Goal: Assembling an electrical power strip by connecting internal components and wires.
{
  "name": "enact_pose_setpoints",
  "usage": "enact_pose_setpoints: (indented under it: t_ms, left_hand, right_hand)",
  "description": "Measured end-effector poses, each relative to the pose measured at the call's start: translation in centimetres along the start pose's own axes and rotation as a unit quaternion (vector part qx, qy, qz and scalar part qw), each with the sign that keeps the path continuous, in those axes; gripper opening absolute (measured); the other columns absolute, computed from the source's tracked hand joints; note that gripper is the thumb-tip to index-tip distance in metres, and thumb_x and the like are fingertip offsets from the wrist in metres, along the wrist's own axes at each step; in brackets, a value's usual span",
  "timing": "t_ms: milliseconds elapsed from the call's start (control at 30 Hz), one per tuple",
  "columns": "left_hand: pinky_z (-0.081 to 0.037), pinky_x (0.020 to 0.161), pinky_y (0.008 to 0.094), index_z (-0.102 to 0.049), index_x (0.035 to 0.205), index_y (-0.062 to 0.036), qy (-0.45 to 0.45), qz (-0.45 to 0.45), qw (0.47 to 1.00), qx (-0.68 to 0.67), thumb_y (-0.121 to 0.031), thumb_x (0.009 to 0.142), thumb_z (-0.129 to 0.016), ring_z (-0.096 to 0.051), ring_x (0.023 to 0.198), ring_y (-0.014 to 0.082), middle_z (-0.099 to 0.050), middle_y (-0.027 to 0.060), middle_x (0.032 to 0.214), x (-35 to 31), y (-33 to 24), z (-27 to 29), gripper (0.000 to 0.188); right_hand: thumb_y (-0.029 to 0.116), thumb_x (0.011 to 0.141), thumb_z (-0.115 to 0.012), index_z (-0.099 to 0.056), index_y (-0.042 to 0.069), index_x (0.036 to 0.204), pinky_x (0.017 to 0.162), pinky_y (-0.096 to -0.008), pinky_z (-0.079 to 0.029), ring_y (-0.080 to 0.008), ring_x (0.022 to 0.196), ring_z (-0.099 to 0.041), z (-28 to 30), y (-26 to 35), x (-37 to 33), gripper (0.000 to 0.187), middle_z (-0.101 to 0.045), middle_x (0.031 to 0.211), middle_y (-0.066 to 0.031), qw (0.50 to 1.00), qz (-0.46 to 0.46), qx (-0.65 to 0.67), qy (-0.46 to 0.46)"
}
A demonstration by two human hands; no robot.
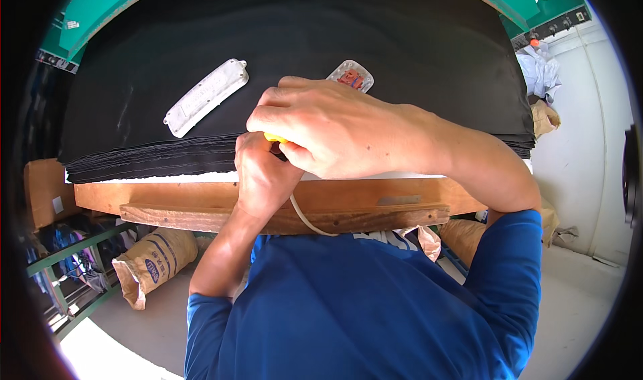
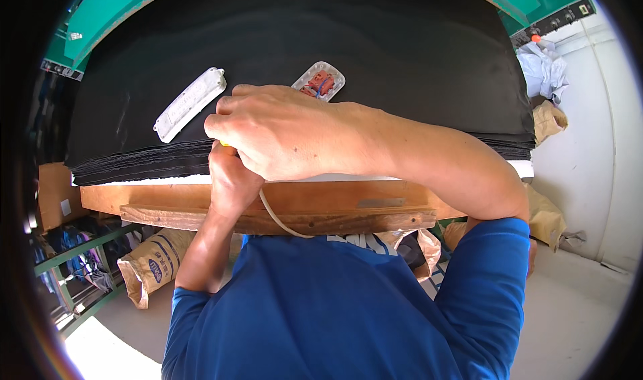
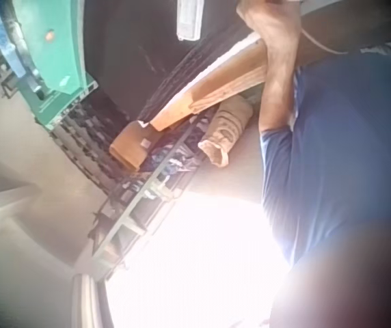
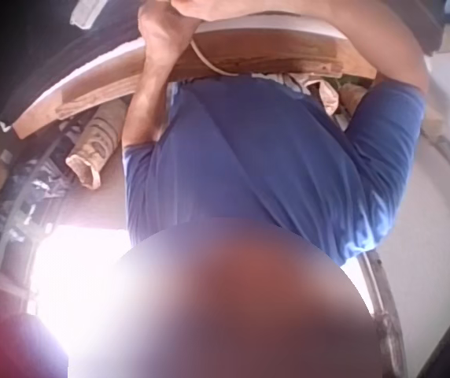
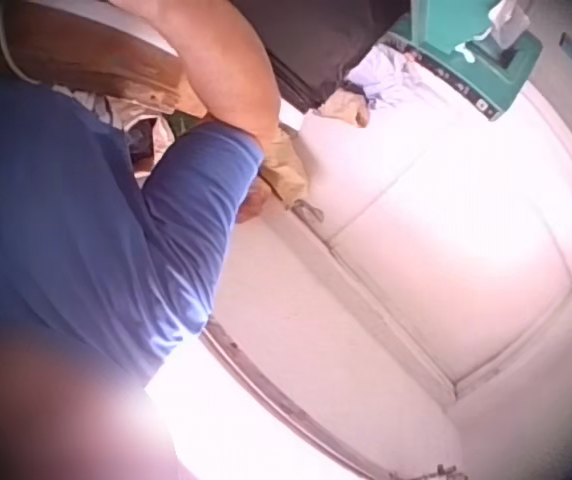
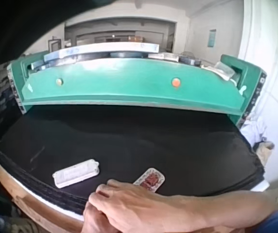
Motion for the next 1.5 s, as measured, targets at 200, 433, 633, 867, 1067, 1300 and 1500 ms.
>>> enact_pose_setpoints:
  t_ms: [200, 433, 633, 867, 1067, 1300, 1500]
  left_hand:
    - [-0.051, 0.058, 0.0371, -0.064, 0.078, -0.0007, 0.051, 0.050, 0.997, 0.010, -0.013, 0.073, -0.085, -0.068, 0.061, 0.0267, -0.068, 0.0104, 0.072, 0.5, -0.7, 0.3, 0.025]
    - [-0.053, 0.059, 0.0395, -0.065, 0.078, -0.0011, 0.057, 0.034, 0.998, -0.008, -0.011, 0.074, -0.086, -0.070, 0.063, 0.0326, -0.069, 0.0126, 0.070, 0.7, -0.3, 0.1, 0.024]
    - [-0.054, 0.060, 0.0391, -0.065, 0.076, -0.0004, 0.045, 0.042, 0.998, -0.015, -0.013, 0.073, -0.086, -0.071, 0.064, 0.0328, -0.069, 0.0153, 0.071, 0.2, 0.3, 0.3, 0.026]
    - [-0.049, 0.056, 0.0345, -0.065, 0.077, -0.0008, 0.088, 0.131, 0.987, -0.040, -0.013, 0.073, -0.086, -0.061, 0.054, 0.0227, -0.063, 0.0085, 0.064, 0.2, 0.1, 0.4, 0.025]
    - [-0.050, 0.057, 0.0331, -0.067, 0.081, -0.0011, 0.080, 0.124, 0.988, -0.050, -0.012, 0.074, -0.085, -0.063, 0.055, 0.0213, -0.063, 0.0085, 0.063, 0.5, -0.1, 0.7, 0.022]
    - [-0.050, 0.066, 0.0389, -0.070, 0.089, -0.0040, 0.125, -0.052, 0.991, 0.012, -0.009, 0.073, -0.083, -0.065, 0.062, 0.0250, -0.067, 0.0075, 0.072, 0.6, -4.3, 1.0, 0.020]
    - [-0.050, 0.070, 0.0421, -0.067, 0.092, -0.0043, 0.262, -0.127, 0.957, -0.003, -0.010, 0.080, -0.078, -0.068, 0.073, 0.0301, -0.069, 0.0103, 0.080, -3.9, -5.8, -2.4, 0.017]
  right_hand:
    - [-0.001, 0.086, -0.064, -0.063, 0.002, 0.099, 0.077, -0.0423, -0.053, -0.0283, 0.089, -0.062, 0.6, -0.3, -1.7, 0.013, -0.067, 0.091, -0.0111, 1.000, 0.022, -0.008, -0.001]
    - [0.002, 0.087, -0.064, -0.064, 0.001, 0.093, 0.076, -0.0438, -0.053, -0.0307, 0.086, -0.063, -0.1, -0.6, -1.3, 0.006, -0.064, 0.087, -0.0129, 0.997, -0.065, -0.024, 0.024]
    - [0.004, 0.089, -0.063, -0.061, 0.000, 0.090, 0.068, -0.0460, -0.052, -0.0334, 0.080, -0.065, -0.2, -0.3, -0.3, 0.004, -0.062, 0.090, -0.0139, 0.999, -0.014, -0.043, 0.002]
    - [0.006, 0.089, -0.062, -0.060, 0.001, 0.093, 0.066, -0.0464, -0.051, -0.0332, 0.079, -0.065, -0.1, -1.0, -0.7, 0.006, -0.062, 0.091, -0.0117, 1.000, -0.013, -0.001, -0.010]
    - [0.006, 0.089, -0.064, -0.062, 0.003, 0.097, 0.068, -0.0452, -0.051, -0.0311, 0.083, -0.066, 1.0, -0.3, -0.2, 0.009, -0.064, 0.098, -0.0104, 0.991, -0.113, -0.071, 0.000]
    - [0.001, 0.088, -0.068, -0.065, 0.005, 0.104, 0.069, -0.0410, -0.053, -0.0328, 0.084, -0.067, 2.7, 0.8, -4.4, 0.017, -0.065, 0.095, -0.0119, 0.996, -0.060, 0.064, -0.022]
    - [-0.002, 0.089, -0.070, -0.068, 0.002, 0.106, 0.073, -0.0316, -0.052, -0.0191, 0.085, -0.067, 5.1, 0.9, -12.0, 0.017, -0.069, 0.099, -0.0094, 0.970, -0.157, 0.158, -0.097]
Point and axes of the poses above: each hand's wrist, its own x-axis towards the middle knuckle, its own z-axis out of the back of the hand, y = z × x, the point moved 3 cm from there along x, towards the middle knuckle
